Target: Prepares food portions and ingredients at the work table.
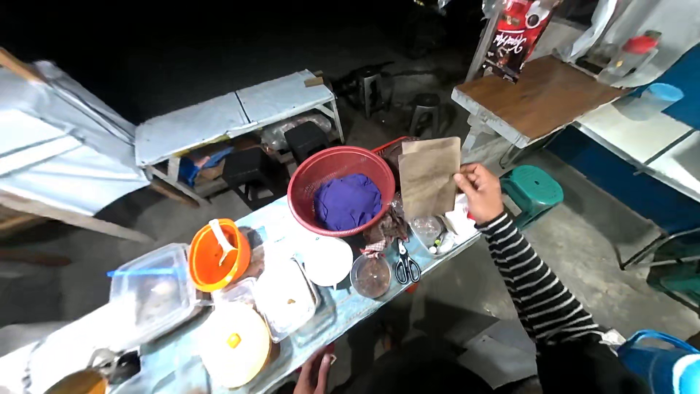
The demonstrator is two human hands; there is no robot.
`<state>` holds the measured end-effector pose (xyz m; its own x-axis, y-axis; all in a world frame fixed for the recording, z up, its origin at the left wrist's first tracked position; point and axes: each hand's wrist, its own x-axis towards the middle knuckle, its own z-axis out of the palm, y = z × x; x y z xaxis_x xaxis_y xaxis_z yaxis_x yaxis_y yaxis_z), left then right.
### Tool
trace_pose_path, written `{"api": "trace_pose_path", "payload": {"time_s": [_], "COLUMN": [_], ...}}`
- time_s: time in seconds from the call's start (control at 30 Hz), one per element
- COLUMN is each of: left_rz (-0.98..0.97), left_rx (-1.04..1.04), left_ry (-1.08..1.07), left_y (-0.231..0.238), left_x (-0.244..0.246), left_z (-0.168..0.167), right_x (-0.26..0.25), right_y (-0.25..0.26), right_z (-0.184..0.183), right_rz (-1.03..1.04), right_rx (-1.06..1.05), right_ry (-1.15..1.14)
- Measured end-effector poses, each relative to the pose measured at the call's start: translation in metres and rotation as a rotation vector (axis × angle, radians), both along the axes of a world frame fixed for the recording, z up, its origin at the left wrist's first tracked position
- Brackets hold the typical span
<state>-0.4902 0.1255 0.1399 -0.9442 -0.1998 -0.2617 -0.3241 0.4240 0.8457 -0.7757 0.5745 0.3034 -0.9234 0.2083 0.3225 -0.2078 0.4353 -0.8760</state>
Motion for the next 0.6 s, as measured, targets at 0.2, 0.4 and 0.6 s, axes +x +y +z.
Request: {"api": "trace_pose_path", "payload": {"time_s": [0.2, 0.4, 0.6], "left_rz": [-0.199, -0.154, -0.259], "left_rx": [0.389, 0.149, 0.401], "left_ry": [0.374, 0.377, 0.183], "left_y": [0.067, 0.094, 0.086], "left_x": [-0.109, -0.117, -0.092], "left_z": [0.099, 0.101, 0.048], "right_x": [0.052, 0.099, 0.039], "right_y": [-0.103, -0.139, -0.023], "right_z": [-0.044, -0.058, -0.034], "right_rz": [0.231, 0.579, 0.118], "right_rx": [-0.348, -0.254, 0.303], "right_ry": [-0.161, -0.317, -0.177]}}
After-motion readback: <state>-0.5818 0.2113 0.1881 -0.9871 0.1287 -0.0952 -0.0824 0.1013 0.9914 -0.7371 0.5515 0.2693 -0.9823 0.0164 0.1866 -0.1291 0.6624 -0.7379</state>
